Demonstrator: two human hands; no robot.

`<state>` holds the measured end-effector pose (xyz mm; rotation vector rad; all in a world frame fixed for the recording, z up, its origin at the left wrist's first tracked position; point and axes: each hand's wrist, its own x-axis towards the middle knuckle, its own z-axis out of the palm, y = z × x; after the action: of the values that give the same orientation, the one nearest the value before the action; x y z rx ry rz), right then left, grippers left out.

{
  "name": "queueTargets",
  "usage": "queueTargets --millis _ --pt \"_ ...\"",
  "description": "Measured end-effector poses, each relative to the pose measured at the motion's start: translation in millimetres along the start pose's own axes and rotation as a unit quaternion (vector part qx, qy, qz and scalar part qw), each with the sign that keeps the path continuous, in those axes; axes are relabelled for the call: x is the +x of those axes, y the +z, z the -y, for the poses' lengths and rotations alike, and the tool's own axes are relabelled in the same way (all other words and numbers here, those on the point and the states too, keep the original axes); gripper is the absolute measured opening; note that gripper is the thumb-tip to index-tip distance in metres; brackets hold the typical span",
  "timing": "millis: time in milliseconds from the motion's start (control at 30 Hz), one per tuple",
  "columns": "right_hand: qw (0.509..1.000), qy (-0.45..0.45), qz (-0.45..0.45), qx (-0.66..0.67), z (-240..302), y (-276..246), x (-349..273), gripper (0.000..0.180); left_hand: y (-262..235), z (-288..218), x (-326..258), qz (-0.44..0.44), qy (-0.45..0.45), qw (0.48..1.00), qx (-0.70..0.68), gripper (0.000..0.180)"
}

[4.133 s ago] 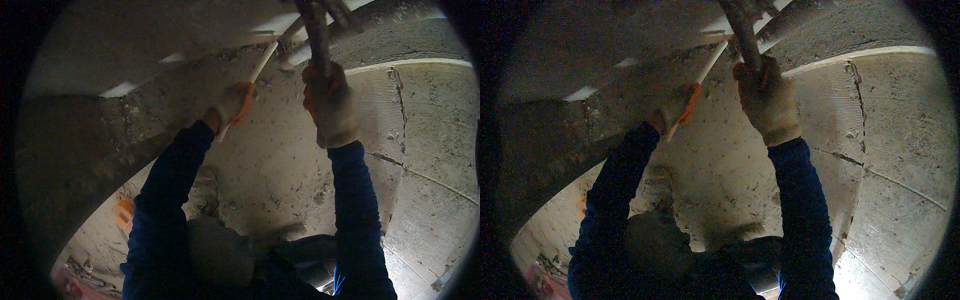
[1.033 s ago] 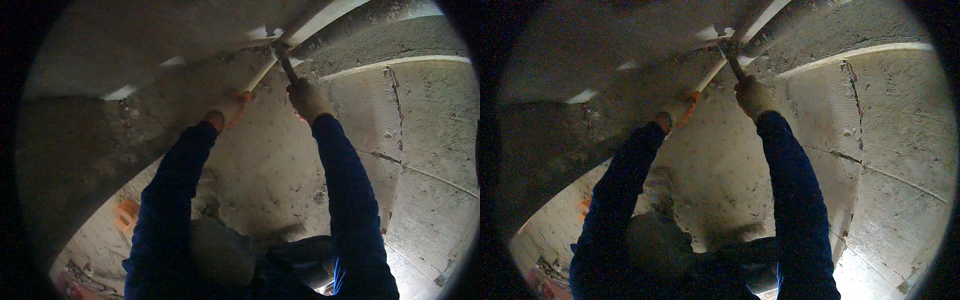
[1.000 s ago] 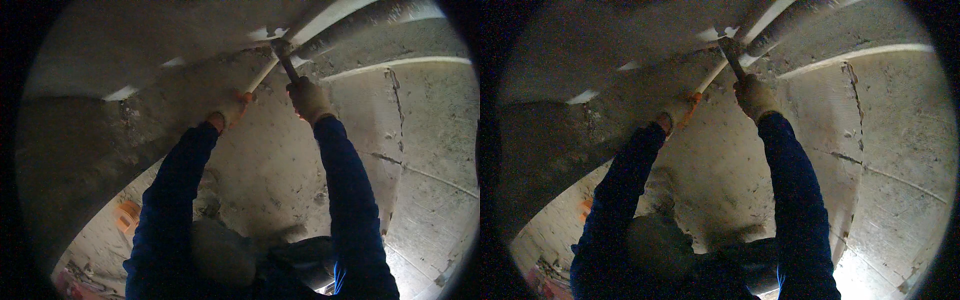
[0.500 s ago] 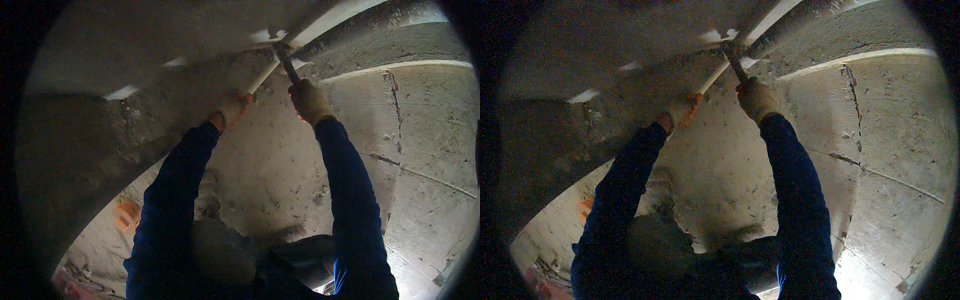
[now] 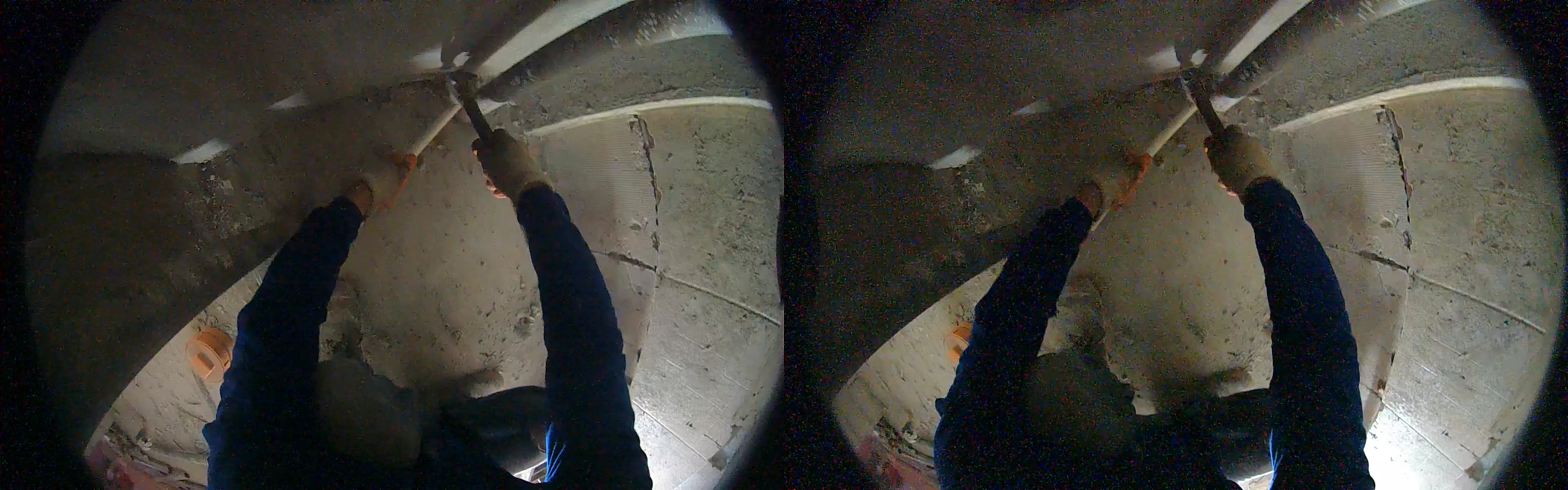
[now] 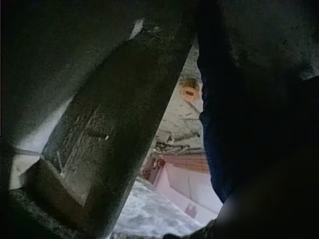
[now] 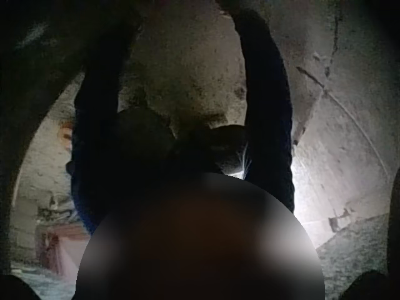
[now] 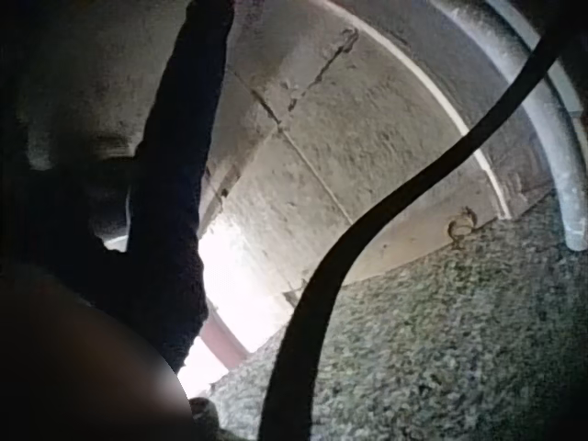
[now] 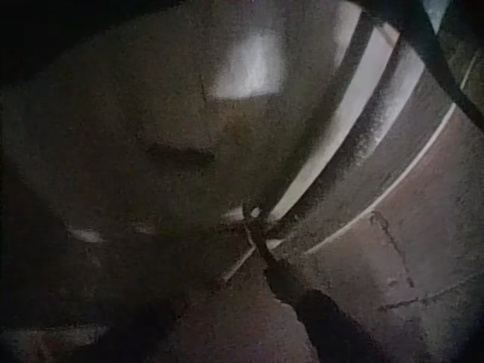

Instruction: The person uses a hammer and chisel to break a concrete floor around a white pipe. They repeatedly strike the chisel to chip away the concrete, creating a hole around the pipe.

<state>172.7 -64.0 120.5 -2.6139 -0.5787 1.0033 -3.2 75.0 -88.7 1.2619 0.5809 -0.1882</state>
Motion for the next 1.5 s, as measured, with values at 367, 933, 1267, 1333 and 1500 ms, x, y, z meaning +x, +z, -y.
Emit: queueTargets --millis 367,933,1267,1333,1500 --pt "0.943 -0.152 -0.037 0.293 18.7 -40.7 -65.4 0.014 5.4 -12.0 -31.5 0.219 0.019 0.902 -0.372 0.035" --pt "0.854 -0.347 -0.066 0.382 -3.8 -26.4 -86.7 0.021 25.0 11.4 -4.5 -0.217 -0.037 0.954 0.201 0.043" --pt "0.999 -0.014 -0.029 0.000 -37.3 22.0 -15.9 0.032 38.5 16.0 5.4 -0.268 0.089 0.900 0.331 0.037" --pt "0.992 0.026 0.039 0.114 -33.3 11.9 -23.8 0.029 41.2 27.4 15.2 -0.253 0.119 0.911 0.304 0.038" --pt "0.881 -0.143 -0.013 0.451 -6.3 -6.7 -60.5 0.023 17.8 25.2 -0.9 -0.078 0.041 0.996 -0.004 0.044"
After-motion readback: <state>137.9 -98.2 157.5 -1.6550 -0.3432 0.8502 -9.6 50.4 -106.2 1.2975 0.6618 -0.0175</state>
